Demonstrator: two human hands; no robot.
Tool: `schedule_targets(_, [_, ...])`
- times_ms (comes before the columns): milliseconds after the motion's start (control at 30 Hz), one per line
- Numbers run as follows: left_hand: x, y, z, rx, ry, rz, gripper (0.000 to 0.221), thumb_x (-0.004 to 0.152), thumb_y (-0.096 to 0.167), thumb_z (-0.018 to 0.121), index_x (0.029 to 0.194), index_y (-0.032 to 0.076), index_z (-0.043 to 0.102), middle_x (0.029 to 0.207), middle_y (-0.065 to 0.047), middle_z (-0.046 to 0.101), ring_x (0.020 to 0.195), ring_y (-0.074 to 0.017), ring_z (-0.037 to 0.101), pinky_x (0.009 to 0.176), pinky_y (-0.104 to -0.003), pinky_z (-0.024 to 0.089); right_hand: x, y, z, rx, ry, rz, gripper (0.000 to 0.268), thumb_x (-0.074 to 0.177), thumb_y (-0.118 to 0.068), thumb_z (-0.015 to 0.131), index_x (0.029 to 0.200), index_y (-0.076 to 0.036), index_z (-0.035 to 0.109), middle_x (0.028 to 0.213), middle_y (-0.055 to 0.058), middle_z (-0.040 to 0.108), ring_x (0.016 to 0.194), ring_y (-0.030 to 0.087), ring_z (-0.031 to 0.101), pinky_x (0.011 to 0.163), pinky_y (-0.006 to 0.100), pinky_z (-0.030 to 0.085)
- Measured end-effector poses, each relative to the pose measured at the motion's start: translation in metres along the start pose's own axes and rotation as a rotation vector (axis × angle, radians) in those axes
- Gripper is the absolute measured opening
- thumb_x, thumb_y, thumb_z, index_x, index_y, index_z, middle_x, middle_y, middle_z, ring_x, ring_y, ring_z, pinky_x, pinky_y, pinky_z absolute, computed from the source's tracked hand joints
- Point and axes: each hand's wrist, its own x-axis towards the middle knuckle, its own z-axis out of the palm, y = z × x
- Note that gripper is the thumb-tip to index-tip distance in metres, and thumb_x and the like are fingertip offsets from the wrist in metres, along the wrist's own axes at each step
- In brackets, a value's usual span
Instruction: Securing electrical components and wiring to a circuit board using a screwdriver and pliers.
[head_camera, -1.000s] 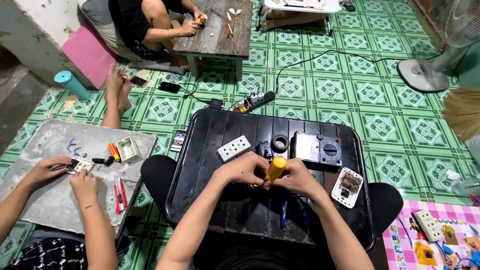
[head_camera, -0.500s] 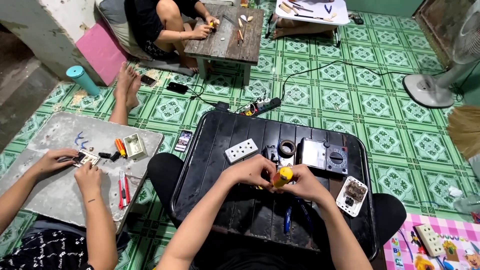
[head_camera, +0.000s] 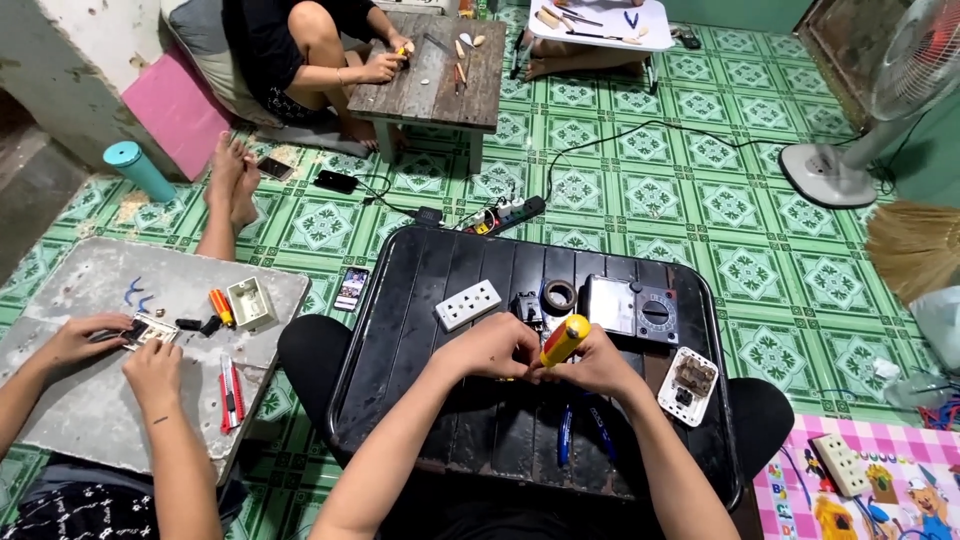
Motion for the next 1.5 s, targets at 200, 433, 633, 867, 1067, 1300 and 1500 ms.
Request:
schedule_targets(200, [-0.001, -0.003, 0.000, 0.022, 0.011, -0.026, 0.023, 0.071, 0.030, 0.086, 0.068, 0.013, 0.071, 0.069, -0.005, 0.073, 0.071, -0.0339, 0.072, 0.067, -0.043, 0.056, 0.005, -0.033, -0.004, -0.013, 0.010, 0.003, 0.013, 0.079, -0.008, 0.087, 0.079, -0.001, 0.075, 0.071, 0.011, 0.076, 0.064, 0.024, 0.069, 0.065, 0.039, 0.054])
schedule_targets(433, [-0.002, -0.006, 0.000, 0.044, 0.023, 0.008, 0.034, 0.067, 0.039, 0.086, 0.066, 0.013, 0.065, 0.067, -0.005, 0.070, 0.071, -0.0383, 0.070, 0.065, -0.049, 0.055, -0.015, -0.006, -0.004, 0.307, 0.018, 0.045, 0.052, 0.084, 0.010, 0.075, 0.134, 0.005, 0.059, 0.113, 0.024, 0.073, 0.109, 0.040, 0.070, 0.102, 0.062, 0.047])
schedule_targets(633, [0.001, -0.012, 0.005, 0.072, 0.022, -0.017, 0.028, 0.069, 0.038, 0.085, 0.066, 0.019, 0.065, 0.068, 0.001, 0.072, 0.071, -0.0344, 0.072, 0.066, -0.046, 0.056, -0.025, 0.021, -0.009, 0.056, 0.045, -0.103, 0.099, 0.077, 0.016, 0.076, 0.161, -0.006, 0.027, 0.115, 0.022, 0.071, 0.100, 0.039, 0.074, 0.094, 0.058, 0.055])
schedule_targets(867, [0.002, -0.007, 0.004, 0.069, 0.025, -0.060, 0.025, 0.065, 0.036, 0.086, 0.064, 0.018, 0.068, 0.070, -0.001, 0.074, 0.074, -0.0364, 0.073, 0.068, -0.047, 0.056, -0.027, 0.013, -0.005, -0.093, 0.070, -0.263, 0.110, 0.075, 0.010, 0.079, 0.164, -0.014, 0.019, 0.109, 0.020, 0.067, 0.091, 0.037, 0.071, 0.081, 0.051, 0.058])
schedule_targets(1067, [0.003, -0.015, 0.010, 0.105, -0.002, -0.064, 0.018, 0.067, 0.037, 0.084, 0.069, 0.024, 0.072, 0.074, 0.000, 0.074, 0.077, -0.0354, 0.073, 0.069, -0.048, 0.058, -0.010, -0.019, 0.004, 0.011, 0.112, -0.292, 0.085, 0.077, 0.015, 0.075, 0.151, -0.014, 0.043, 0.126, 0.027, 0.070, 0.098, 0.038, 0.077, 0.079, 0.047, 0.062])
schedule_targets(1300, [0.002, -0.005, 0.010, 0.108, 0.005, -0.069, 0.016, 0.067, 0.032, 0.087, 0.073, 0.023, 0.075, 0.074, 0.002, 0.075, 0.077, -0.0321, 0.075, 0.072, -0.045, 0.060, -0.017, -0.011, 0.000, -0.140, 0.157, -0.330, 0.076, 0.076, 0.013, 0.079, 0.144, -0.002, 0.046, 0.112, 0.025, 0.074, 0.089, 0.043, 0.077, 0.075, 0.051, 0.061])
schedule_targets(1500, [0.003, -0.007, 0.006, 0.122, -0.025, -0.081, 0.015, 0.071, 0.036, 0.085, 0.073, 0.024, 0.075, 0.074, 0.003, 0.075, 0.077, -0.0290, 0.075, 0.071, -0.043, 0.060, -0.012, -0.018, 0.004, -0.172, 0.195, -0.394, 0.076, 0.075, 0.010, 0.082, 0.141, -0.006, 0.048, 0.107, 0.023, 0.076, 0.085, 0.042, 0.077, 0.074, 0.050, 0.063])
